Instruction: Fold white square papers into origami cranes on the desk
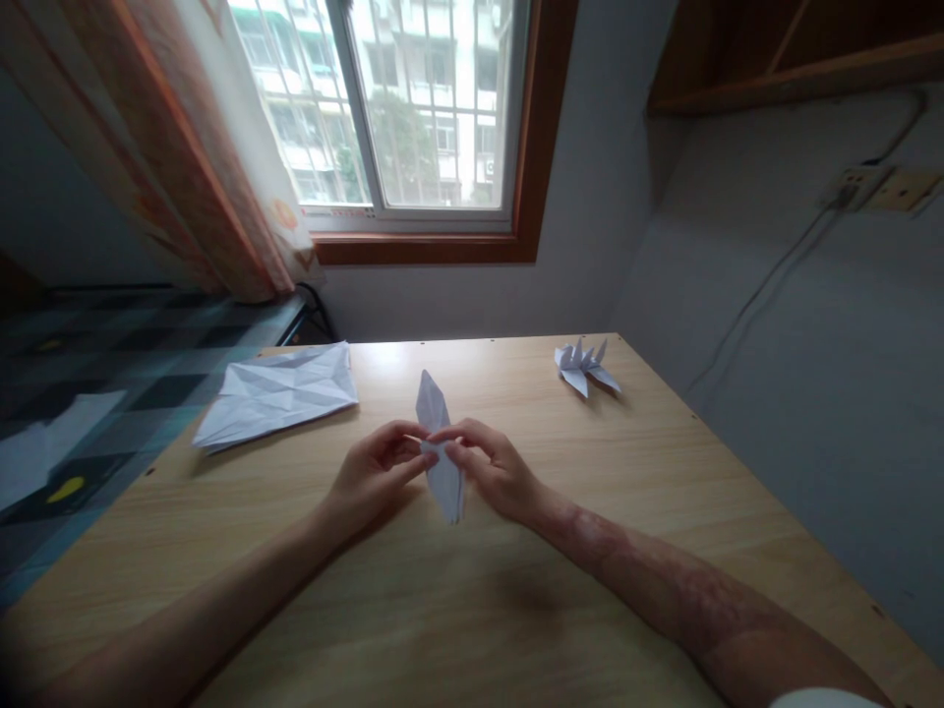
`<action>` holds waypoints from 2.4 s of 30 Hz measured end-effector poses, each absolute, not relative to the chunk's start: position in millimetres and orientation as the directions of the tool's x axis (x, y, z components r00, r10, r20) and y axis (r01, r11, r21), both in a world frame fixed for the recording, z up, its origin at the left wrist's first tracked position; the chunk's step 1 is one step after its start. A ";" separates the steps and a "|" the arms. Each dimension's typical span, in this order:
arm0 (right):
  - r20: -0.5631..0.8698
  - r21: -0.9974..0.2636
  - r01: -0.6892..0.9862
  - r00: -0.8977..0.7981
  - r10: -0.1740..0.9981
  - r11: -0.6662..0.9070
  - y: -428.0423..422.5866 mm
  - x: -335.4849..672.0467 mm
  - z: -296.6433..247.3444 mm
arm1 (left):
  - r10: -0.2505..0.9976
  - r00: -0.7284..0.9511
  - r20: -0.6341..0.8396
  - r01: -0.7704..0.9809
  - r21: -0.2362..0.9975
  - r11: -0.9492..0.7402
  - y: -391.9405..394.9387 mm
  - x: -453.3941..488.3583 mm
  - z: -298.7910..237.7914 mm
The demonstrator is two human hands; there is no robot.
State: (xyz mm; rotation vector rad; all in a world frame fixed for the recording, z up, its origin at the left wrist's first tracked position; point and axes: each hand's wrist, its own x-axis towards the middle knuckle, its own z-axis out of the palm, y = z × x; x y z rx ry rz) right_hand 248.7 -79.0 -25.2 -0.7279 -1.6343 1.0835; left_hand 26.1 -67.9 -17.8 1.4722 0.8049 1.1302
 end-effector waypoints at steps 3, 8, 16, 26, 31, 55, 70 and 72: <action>0.397 -0.912 -0.021 -0.295 0.869 0.409 -79.3 244.6 -26.4 | 0.918 0.324 0.230 -0.112 0.972 -0.204 -68.2 25.9 -17.2; 0.372 -0.922 0.006 -0.261 0.891 0.387 -79.3 242.3 -27.2 | 0.919 0.333 0.213 -0.100 0.977 -0.190 -68.1 24.4 -13.9; 0.405 -0.909 0.017 -0.198 0.893 0.416 -76.0 243.1 -30.6 | 0.880 0.318 0.352 0.072 0.917 -0.393 -66.5 23.7 -13.4; 0.541 -0.787 0.231 -0.186 0.820 0.572 -77.5 243.9 -24.1 | 0.854 0.269 0.446 0.159 0.854 -0.496 -69.5 21.9 -2.4; 0.424 -0.883 0.117 -0.214 0.880 0.454 -75.9 242.5 -27.5 | 0.908 0.290 0.304 -0.018 0.950 -0.312 -70.3 22.7 -8.1; 0.277 -0.957 0.020 -0.225 0.934 0.288 -72.9 242.2 -38.9 | 0.959 0.250 0.131 -0.125 0.987 -0.102 -56.2 19.4 -19.1; 0.481 -0.854 0.035 -0.331 0.812 0.520 -84.0 244.0 -17.1 | 0.932 0.341 0.120 -0.232 0.972 -0.040 -53.6 14.1 -14.5; 0.499 -0.840 0.050 -0.322 0.805 0.541 -83.8 244.6 -19.0 | 0.927 0.358 0.114 -0.268 0.963 -0.015 -52.8 14.1 -16.5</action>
